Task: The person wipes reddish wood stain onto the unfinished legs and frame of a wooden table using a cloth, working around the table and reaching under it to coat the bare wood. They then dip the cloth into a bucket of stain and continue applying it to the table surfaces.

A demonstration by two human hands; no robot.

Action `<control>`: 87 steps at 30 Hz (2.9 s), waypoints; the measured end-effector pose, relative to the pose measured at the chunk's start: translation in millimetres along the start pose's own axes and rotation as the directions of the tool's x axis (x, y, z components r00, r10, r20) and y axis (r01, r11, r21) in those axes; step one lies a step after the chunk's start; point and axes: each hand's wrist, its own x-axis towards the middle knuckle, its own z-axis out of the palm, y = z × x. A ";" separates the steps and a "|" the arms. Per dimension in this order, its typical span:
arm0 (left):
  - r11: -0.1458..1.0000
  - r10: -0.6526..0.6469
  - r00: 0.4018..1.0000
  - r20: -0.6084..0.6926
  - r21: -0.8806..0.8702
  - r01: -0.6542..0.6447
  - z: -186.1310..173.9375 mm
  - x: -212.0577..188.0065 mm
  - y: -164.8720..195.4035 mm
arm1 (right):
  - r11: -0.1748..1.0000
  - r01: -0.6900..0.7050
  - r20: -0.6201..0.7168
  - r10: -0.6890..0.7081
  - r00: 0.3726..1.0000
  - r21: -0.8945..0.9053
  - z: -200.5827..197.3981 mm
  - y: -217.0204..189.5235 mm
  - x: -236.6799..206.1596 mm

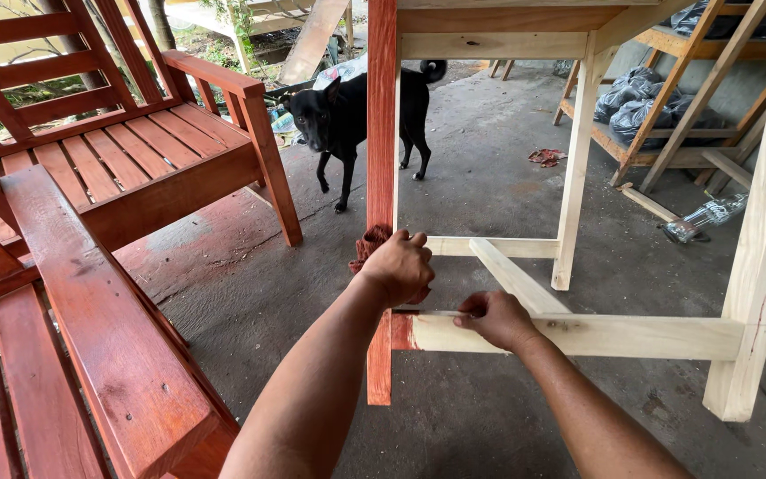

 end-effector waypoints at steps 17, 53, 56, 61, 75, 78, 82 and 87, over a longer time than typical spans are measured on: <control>0.872 -0.424 0.805 0.415 -0.055 0.487 -66.6 22.9 42.5 | 0.993 -0.028 -0.063 0.021 0.998 -0.118 -26.7 -24.2 18.6; 0.518 -0.697 0.666 -0.265 -0.828 0.213 -30.8 -4.3 70.3 | 0.901 0.308 -0.449 -0.422 0.788 -0.306 -6.2 -7.6 14.5; 0.571 -0.771 0.505 -0.387 -0.772 0.280 -24.0 -13.5 67.7 | 0.939 0.264 -0.461 -0.339 0.820 -0.220 -8.0 -6.8 13.3; 0.421 -0.874 0.370 -0.314 -0.870 0.257 1.7 -21.0 88.8 | 0.951 0.307 -0.648 -0.227 0.727 0.012 -11.6 -1.0 13.7; 0.587 -0.771 0.529 -0.356 -0.720 0.371 39.1 3.5 94.7 | 0.827 0.494 -0.750 -0.142 0.646 0.269 -12.4 22.5 16.9; 0.629 -0.699 0.702 -0.138 -0.587 0.511 43.9 5.3 92.3 | 0.688 0.621 -0.791 -0.111 0.602 0.376 -16.8 27.4 19.6; 0.704 -0.646 0.703 -0.298 -0.587 0.399 46.2 5.4 92.1 | 0.433 0.685 -0.776 0.057 0.628 0.586 -52.8 24.6 8.8; 0.693 -0.659 0.701 -0.273 -0.582 0.425 45.3 7.6 89.8 | 0.858 0.445 -0.773 -0.095 0.627 0.256 -111.8 29.3 -26.8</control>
